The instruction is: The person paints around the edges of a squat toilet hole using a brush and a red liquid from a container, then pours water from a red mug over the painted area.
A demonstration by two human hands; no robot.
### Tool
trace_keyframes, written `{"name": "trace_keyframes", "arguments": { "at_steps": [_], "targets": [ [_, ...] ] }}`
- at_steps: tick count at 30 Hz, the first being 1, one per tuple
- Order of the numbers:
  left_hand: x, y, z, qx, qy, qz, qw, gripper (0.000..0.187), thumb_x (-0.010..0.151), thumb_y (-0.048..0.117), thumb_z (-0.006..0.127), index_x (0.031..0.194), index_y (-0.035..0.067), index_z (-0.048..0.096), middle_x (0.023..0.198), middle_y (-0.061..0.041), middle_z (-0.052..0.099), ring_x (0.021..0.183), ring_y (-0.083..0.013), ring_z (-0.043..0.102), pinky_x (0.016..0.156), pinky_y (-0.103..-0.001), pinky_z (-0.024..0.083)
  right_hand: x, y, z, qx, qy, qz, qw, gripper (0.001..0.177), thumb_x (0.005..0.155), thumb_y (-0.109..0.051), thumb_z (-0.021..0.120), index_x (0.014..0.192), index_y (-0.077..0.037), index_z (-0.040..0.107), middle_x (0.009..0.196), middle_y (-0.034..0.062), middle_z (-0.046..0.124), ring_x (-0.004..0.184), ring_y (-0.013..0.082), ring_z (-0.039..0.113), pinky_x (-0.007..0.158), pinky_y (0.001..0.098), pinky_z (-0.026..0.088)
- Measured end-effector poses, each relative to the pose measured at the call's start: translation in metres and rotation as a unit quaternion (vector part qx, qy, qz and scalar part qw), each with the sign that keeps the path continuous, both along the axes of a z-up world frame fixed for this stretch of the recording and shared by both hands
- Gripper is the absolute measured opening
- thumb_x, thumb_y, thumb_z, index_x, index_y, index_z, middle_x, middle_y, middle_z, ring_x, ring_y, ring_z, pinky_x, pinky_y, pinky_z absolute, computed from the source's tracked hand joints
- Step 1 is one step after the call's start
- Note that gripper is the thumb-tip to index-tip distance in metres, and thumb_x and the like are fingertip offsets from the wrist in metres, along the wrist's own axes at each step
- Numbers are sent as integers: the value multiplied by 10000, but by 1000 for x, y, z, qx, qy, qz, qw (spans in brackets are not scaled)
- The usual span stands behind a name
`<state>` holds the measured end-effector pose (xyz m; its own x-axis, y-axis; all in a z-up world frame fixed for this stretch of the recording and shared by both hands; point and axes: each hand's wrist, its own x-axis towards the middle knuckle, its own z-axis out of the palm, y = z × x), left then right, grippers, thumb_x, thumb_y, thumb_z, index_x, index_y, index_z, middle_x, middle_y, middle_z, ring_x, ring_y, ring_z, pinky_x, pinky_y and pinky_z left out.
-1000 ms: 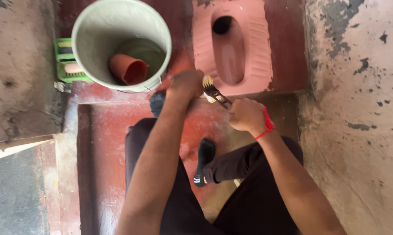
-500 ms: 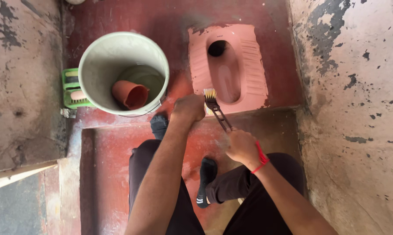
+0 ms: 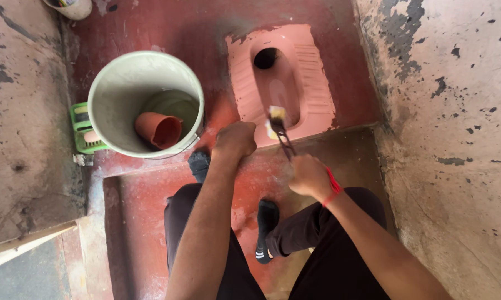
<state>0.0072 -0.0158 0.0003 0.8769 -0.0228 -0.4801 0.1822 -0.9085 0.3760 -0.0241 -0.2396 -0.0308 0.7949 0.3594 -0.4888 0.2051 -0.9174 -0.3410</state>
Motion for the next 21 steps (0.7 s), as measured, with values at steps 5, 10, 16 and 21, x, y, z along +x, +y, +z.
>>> {"name": "trace_keyframes", "arguments": {
  "at_steps": [5,10,16,21],
  "targets": [
    [-3,-6,-3,7,7,-20,1000,316,842,58,604,1144,80,698,1216,-177,699,1170,-375,659,961,-516,532,-21,16,-19,7,4,-32,999,183,762,-123,659,865,-8,757,917,286,714,965,438,711,872,513,573],
    [-6,-13,0,5,11,-31,999,323,848,70,608,1161,89,687,1219,-173,691,1168,-367,657,947,-518,535,9,12,-6,31,-37,-12,999,270,679,-42,640,917,-6,763,940,276,717,974,444,686,866,525,549],
    [-8,-4,-1,18,3,-40,999,319,854,65,609,1161,95,692,1228,-158,701,1185,-349,657,952,-509,539,18,3,37,-5,73,-72,995,561,706,-38,605,1258,-81,697,942,298,703,918,432,723,818,499,582],
    [-5,-5,-3,13,16,-33,999,306,860,65,620,1153,82,707,1212,-177,708,1155,-357,681,950,-493,550,16,27,-16,21,-25,-39,999,490,667,-26,619,1138,-28,754,965,301,704,968,442,702,870,502,565]
  ]
}}
